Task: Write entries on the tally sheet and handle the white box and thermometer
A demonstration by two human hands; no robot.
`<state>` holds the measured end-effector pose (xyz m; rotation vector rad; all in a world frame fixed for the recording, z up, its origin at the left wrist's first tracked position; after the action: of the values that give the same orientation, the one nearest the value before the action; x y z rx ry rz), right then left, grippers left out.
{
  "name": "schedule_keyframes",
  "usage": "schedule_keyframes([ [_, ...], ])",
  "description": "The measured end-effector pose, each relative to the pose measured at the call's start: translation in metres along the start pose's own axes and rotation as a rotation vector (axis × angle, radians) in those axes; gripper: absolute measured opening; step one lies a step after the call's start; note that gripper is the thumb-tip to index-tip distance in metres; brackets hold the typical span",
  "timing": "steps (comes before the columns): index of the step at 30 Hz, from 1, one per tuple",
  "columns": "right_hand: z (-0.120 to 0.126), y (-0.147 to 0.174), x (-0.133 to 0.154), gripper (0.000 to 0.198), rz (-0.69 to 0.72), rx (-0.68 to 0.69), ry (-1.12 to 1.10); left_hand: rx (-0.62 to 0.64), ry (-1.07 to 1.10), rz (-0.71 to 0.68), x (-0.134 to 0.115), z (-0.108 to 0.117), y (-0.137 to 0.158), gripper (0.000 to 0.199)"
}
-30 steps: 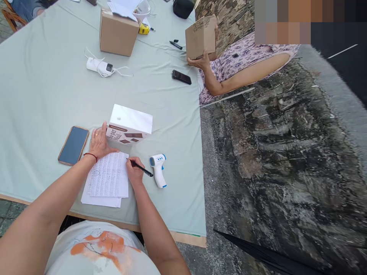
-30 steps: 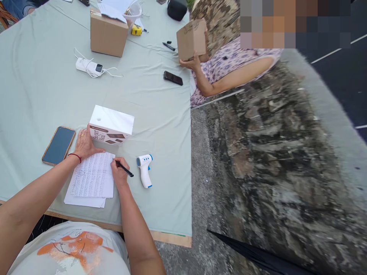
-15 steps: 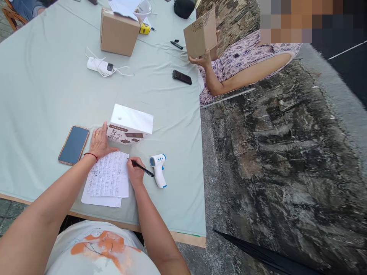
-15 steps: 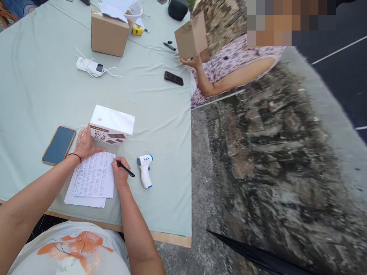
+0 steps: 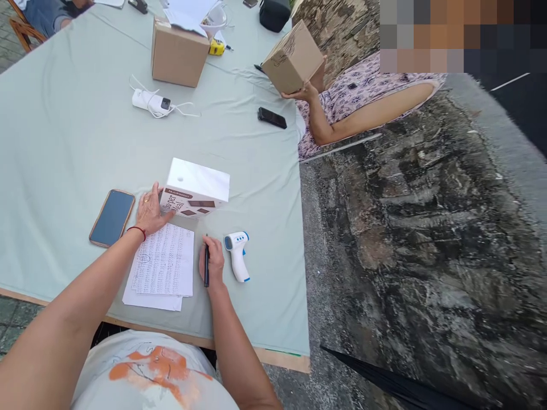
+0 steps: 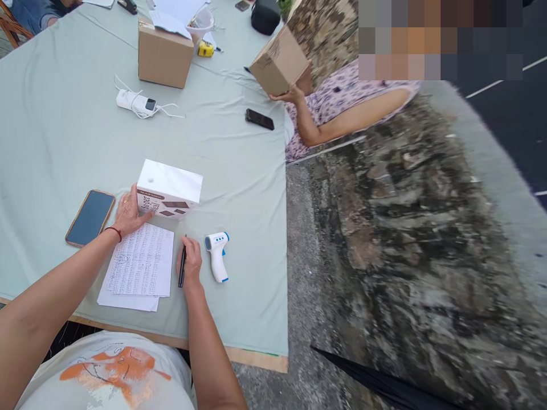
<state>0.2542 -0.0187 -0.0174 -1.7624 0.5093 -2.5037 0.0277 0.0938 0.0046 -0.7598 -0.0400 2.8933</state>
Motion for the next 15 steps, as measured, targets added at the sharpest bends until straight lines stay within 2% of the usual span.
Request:
schedule_keyframes([
  [5, 0.006, 0.002, -0.008, 0.041, 0.042, 0.176, 0.101, 0.007, -0.029, -0.015, 0.001, -0.003, -0.001, 0.107],
  [9, 0.002, 0.002, 0.001, 0.046, 0.16, 0.241, 0.178, 0.012, -0.008, -0.027, 0.002, -0.003, 0.001, 0.098],
  [12, 0.018, 0.0, 0.004, 0.044, 0.186, 0.139, 0.244, -0.013, 0.01, -0.028, 0.003, 0.0, 0.003, 0.087],
  [15, 0.059, -0.003, -0.01, 0.038, 0.044, -0.106, 0.417, -0.061, 0.033, 0.009, 0.007, 0.006, 0.003, 0.072],
])
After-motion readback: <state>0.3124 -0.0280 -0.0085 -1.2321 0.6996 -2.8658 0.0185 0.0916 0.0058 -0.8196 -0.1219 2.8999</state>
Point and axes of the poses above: each hand's wrist, its own y-axis away from the middle knuckle, its own z-axis out of the back of the hand, x = y × z, the point moved 8 cm from there along -y, towards the middle knuckle, and after that the axes turned 12 degrees about -y, right-handed, at the moved point
